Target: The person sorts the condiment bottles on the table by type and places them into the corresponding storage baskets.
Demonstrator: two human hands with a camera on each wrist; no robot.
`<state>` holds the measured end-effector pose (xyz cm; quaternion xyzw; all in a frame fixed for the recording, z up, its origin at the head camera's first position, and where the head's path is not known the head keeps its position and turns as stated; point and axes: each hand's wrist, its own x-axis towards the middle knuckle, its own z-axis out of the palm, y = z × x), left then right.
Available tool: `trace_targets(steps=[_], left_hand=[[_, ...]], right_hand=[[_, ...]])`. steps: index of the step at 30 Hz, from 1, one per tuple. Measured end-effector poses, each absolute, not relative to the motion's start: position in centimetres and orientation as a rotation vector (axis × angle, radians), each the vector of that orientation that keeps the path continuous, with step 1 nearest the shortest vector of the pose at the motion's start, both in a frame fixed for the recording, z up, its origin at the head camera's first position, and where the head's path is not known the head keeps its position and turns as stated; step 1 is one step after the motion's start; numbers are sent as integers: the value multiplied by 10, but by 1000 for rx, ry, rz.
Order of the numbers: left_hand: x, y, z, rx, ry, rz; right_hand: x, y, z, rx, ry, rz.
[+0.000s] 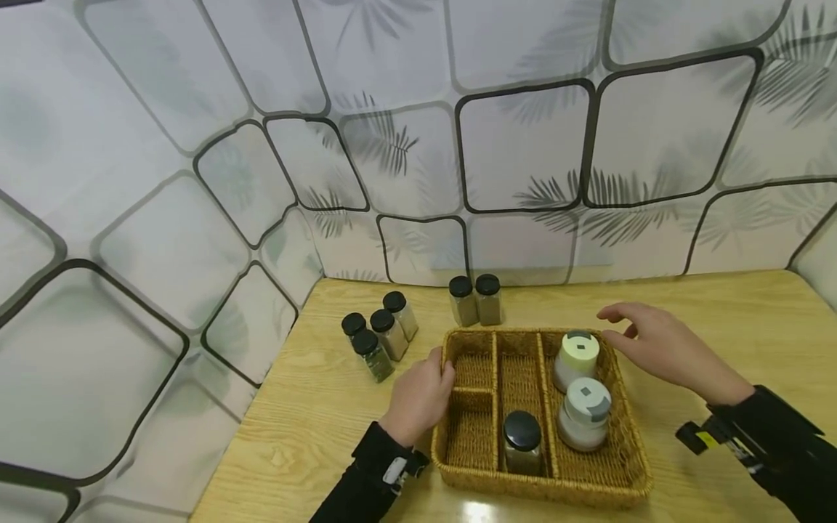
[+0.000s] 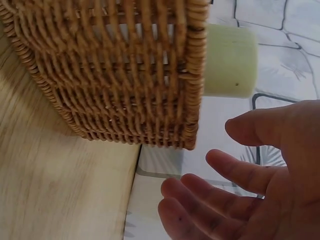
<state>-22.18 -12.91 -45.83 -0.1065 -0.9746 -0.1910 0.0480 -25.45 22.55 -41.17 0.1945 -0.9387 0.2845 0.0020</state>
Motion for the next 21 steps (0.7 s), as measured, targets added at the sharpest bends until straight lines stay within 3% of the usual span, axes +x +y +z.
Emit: trace_targets(steps=[21], left_hand=[[-223,-129,-458,-304,-2996,-608]], right_hand=[[-271,218,-437,780,-2998,822]])
